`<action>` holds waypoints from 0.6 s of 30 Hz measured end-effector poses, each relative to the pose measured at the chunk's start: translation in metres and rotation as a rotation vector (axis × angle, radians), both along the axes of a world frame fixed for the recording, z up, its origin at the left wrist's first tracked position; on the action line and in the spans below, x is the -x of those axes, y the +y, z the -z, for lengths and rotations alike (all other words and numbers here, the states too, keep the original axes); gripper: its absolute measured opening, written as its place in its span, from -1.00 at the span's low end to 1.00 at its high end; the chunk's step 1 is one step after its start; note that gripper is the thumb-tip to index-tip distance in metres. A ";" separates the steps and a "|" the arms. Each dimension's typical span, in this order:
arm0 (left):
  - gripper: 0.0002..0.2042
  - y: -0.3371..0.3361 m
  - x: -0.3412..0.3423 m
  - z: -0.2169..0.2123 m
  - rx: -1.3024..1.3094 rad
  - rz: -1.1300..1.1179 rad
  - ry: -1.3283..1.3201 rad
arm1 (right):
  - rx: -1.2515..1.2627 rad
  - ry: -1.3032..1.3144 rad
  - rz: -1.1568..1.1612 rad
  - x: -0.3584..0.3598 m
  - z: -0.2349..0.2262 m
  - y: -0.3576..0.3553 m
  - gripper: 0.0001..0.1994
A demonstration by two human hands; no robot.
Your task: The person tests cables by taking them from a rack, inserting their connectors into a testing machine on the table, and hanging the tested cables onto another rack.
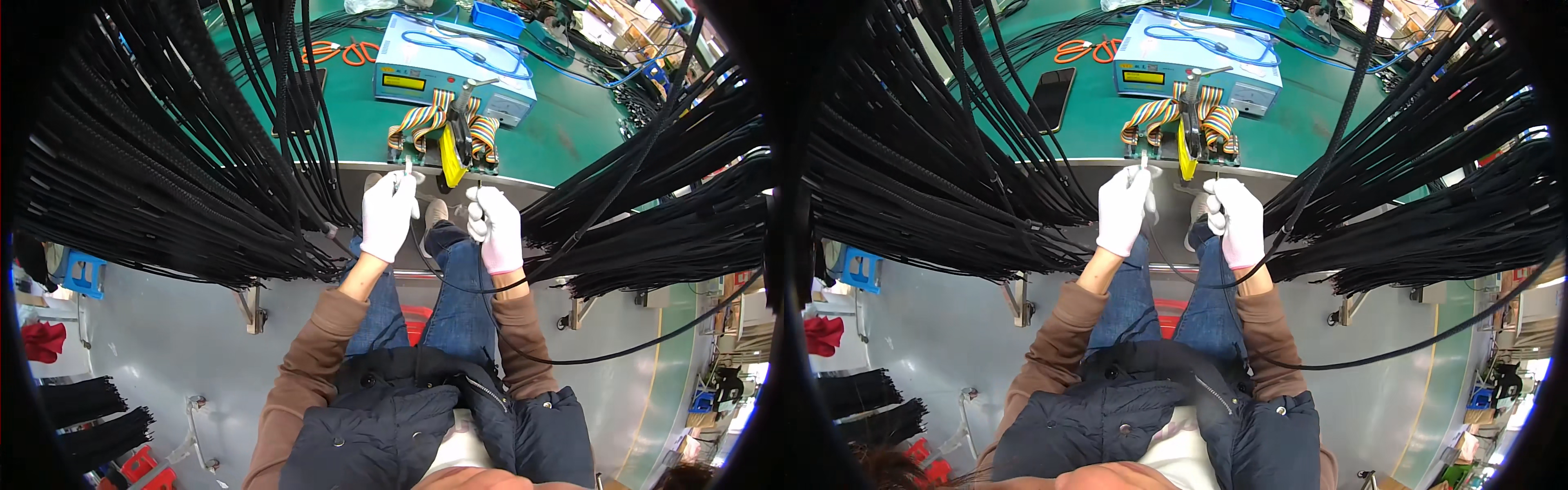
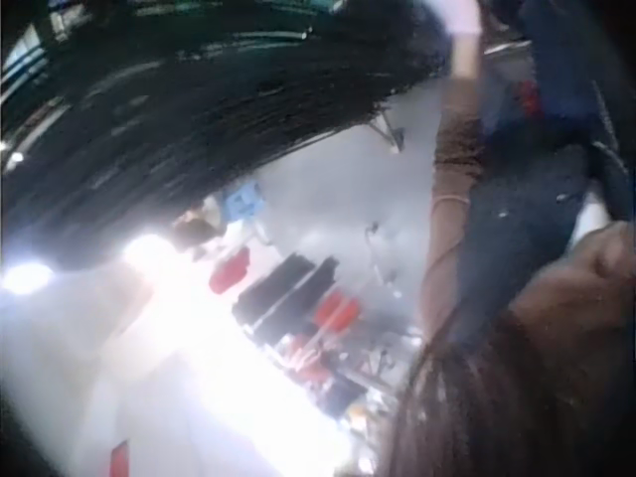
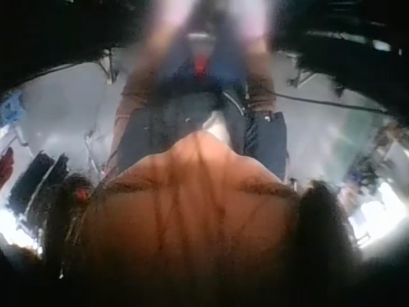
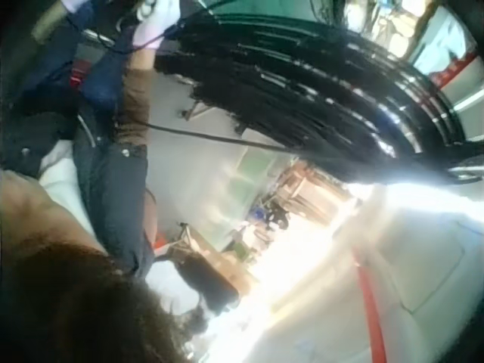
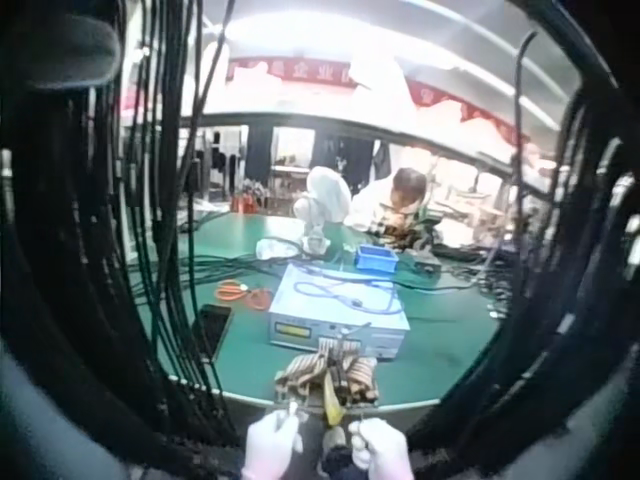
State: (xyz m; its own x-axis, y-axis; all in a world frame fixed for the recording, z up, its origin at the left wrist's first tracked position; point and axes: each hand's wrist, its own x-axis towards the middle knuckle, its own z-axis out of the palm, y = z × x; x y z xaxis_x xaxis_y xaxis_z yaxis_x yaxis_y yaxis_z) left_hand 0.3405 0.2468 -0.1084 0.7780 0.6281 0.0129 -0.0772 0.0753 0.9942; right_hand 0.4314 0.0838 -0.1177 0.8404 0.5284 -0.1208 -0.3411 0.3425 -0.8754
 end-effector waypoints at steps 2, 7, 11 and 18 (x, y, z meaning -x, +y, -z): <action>-0.78 0.002 -0.001 0.001 -0.022 0.007 0.004 | 0.002 0.000 0.005 0.001 -0.001 0.002 -0.81; -0.78 0.003 -0.005 0.008 0.075 -0.024 -0.091 | 0.220 -0.156 0.078 0.005 -0.004 0.008 -0.87; -0.77 -0.004 -0.016 0.007 0.059 -0.097 -0.099 | 0.428 -0.743 0.313 -0.006 0.007 0.011 -0.92; -0.75 0.001 -0.014 0.007 0.097 -0.052 -0.127 | 0.596 -1.022 0.509 -0.013 0.002 0.016 -0.93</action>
